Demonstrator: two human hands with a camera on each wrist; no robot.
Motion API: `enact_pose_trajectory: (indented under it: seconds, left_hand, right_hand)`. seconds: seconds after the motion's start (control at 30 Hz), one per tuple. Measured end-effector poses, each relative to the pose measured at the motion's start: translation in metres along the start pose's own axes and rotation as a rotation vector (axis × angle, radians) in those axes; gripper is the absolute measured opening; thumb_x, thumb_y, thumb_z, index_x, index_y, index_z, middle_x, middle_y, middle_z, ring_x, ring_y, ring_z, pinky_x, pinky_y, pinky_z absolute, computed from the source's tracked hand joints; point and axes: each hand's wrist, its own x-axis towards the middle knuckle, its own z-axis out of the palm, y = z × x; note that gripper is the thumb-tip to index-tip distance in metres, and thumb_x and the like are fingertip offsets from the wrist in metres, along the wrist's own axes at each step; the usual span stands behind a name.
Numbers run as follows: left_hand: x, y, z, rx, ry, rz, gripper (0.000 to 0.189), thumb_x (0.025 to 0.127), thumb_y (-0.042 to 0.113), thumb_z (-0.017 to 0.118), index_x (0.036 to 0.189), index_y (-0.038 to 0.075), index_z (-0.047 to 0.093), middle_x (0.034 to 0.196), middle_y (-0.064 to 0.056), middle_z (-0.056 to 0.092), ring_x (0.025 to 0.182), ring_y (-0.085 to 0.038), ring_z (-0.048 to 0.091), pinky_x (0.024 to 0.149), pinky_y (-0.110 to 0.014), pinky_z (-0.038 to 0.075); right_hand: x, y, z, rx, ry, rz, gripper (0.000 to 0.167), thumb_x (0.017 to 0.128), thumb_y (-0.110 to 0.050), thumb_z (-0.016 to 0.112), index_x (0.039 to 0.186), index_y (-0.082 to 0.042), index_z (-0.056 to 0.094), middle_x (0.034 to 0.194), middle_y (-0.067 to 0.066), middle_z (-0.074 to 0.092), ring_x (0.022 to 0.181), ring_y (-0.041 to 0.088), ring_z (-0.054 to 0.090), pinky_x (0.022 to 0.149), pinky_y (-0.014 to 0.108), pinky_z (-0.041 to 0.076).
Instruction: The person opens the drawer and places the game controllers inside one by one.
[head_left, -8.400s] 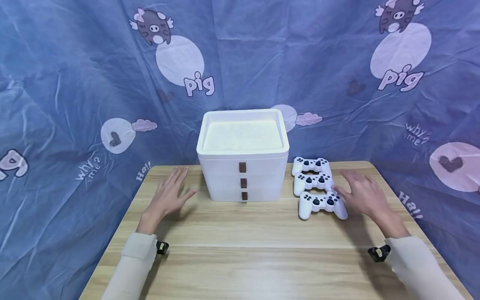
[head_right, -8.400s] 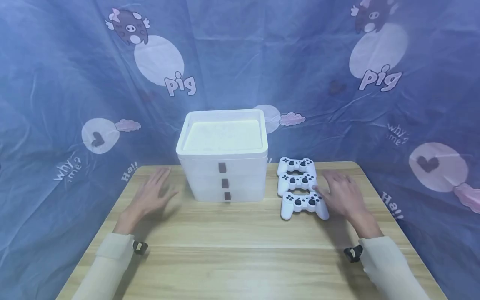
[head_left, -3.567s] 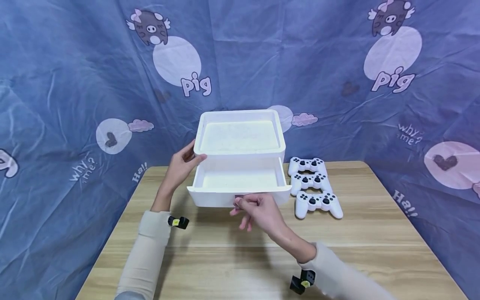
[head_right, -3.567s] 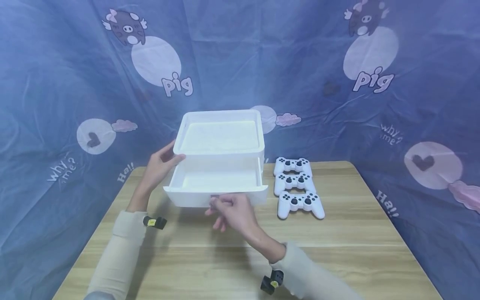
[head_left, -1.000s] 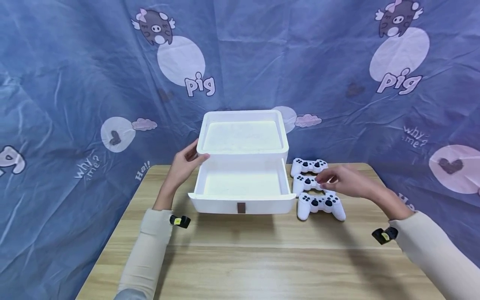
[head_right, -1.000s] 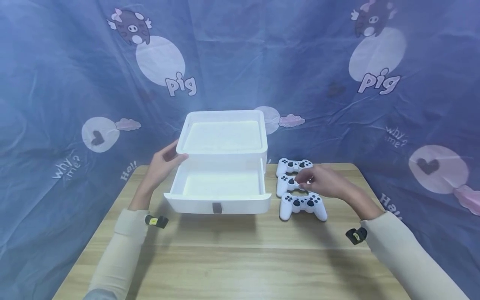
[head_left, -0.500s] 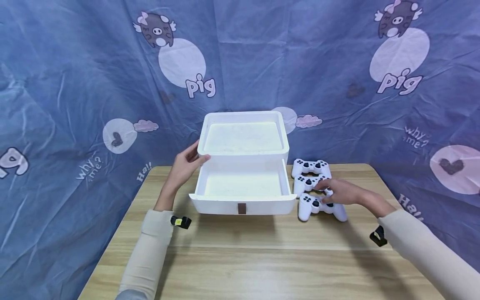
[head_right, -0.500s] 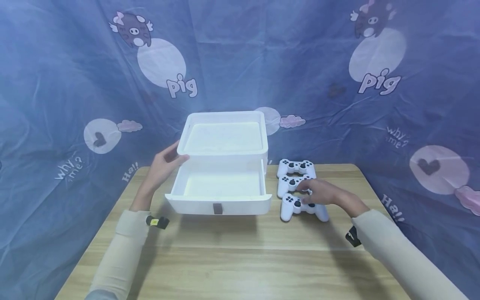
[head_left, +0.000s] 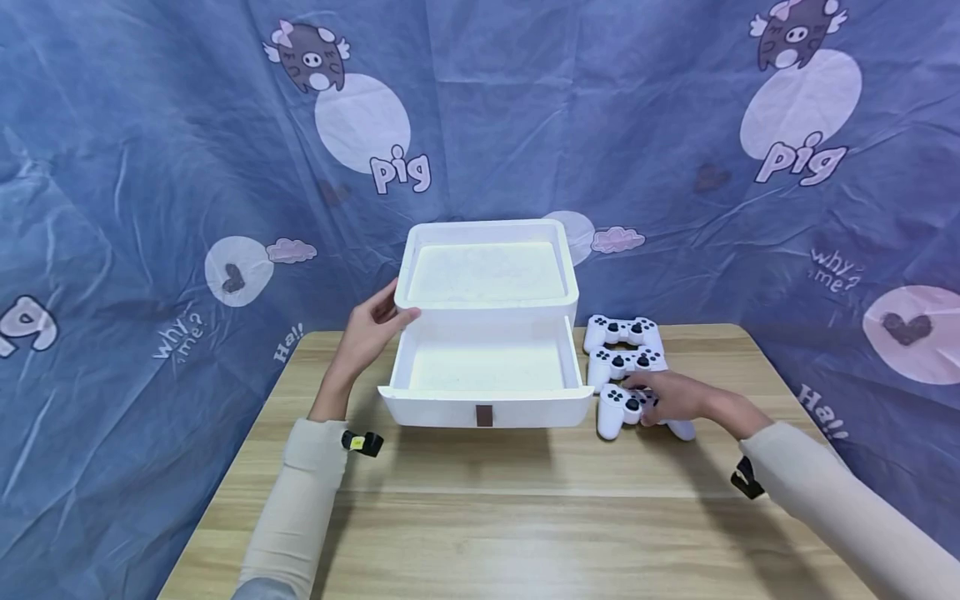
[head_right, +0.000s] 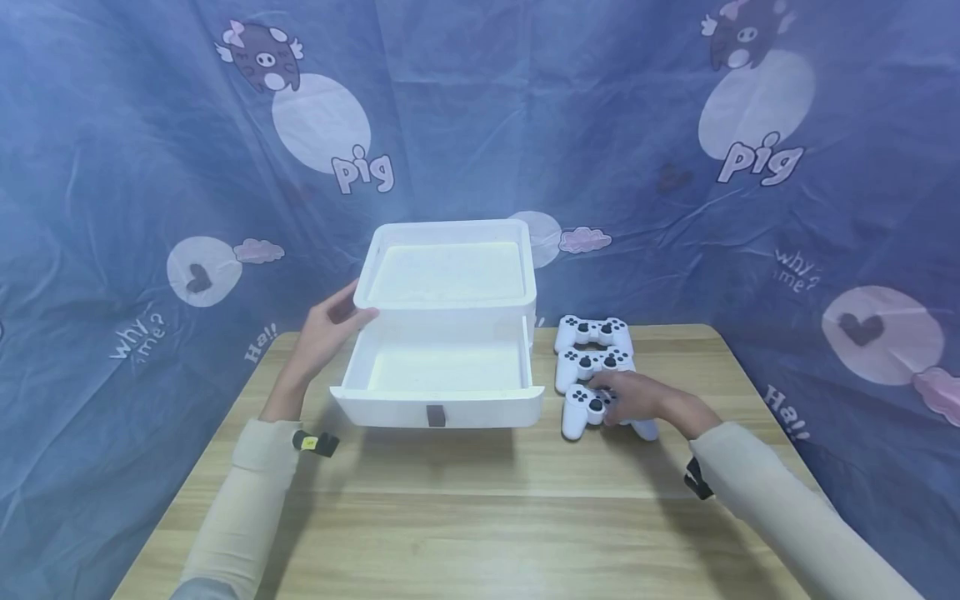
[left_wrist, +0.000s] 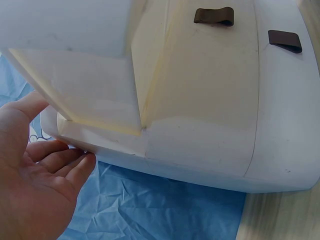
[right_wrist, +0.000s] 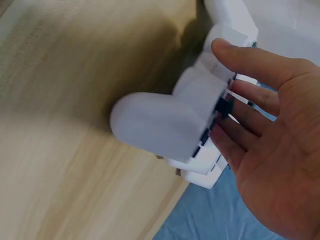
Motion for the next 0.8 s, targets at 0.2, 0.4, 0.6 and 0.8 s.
enact_pose_trajectory:
  seconds: [0.2, 0.4, 0.6, 0.8]
  left_hand:
    - [0.0, 0.0, 0.0, 0.0, -0.003, -0.001, 0.082, 0.098, 0.036, 0.081, 0.165, 0.015, 0.04, 0.168, -0.011, 0.044, 0.154, -0.027, 0.046, 0.122, -0.041, 0.047]
    - [0.0, 0.001, 0.0, -0.004, -0.005, 0.004, 0.082, 0.097, 0.037, 0.081, 0.165, 0.016, 0.041, 0.168, -0.01, 0.044, 0.153, -0.026, 0.047, 0.122, -0.04, 0.047]
    - [0.0, -0.001, 0.0, -0.013, -0.003, 0.002, 0.081, 0.098, 0.035, 0.081, 0.165, 0.016, 0.04, 0.168, -0.011, 0.044, 0.153, -0.027, 0.047, 0.122, -0.04, 0.047]
    - [0.0, 0.0, -0.001, -0.01, -0.005, 0.002, 0.081, 0.097, 0.036, 0.081, 0.165, 0.016, 0.041, 0.168, -0.011, 0.044, 0.153, -0.027, 0.047, 0.121, -0.04, 0.048]
  right_hand:
    - [0.003, 0.001, 0.009, -0.084, 0.022, 0.002, 0.06, 0.081, -0.01, 0.09, 0.134, 0.006, 0.066, 0.134, 0.025, 0.067, 0.1, 0.021, 0.067, 0.084, 0.039, 0.058]
    - [0.002, 0.001, 0.011, -0.109, 0.076, -0.014, 0.06, 0.074, -0.008, 0.094, 0.128, 0.005, 0.07, 0.126, 0.02, 0.071, 0.101, 0.025, 0.07, 0.083, 0.04, 0.061]
    - [0.001, -0.001, 0.011, -0.144, 0.094, -0.018, 0.059, 0.074, -0.012, 0.094, 0.128, 0.002, 0.072, 0.124, 0.018, 0.073, 0.093, 0.019, 0.067, 0.077, 0.037, 0.057]
    - [0.001, -0.001, 0.012, -0.163, 0.114, 0.005, 0.058, 0.075, -0.015, 0.094, 0.127, -0.001, 0.073, 0.112, 0.011, 0.076, 0.084, 0.014, 0.061, 0.071, 0.035, 0.053]
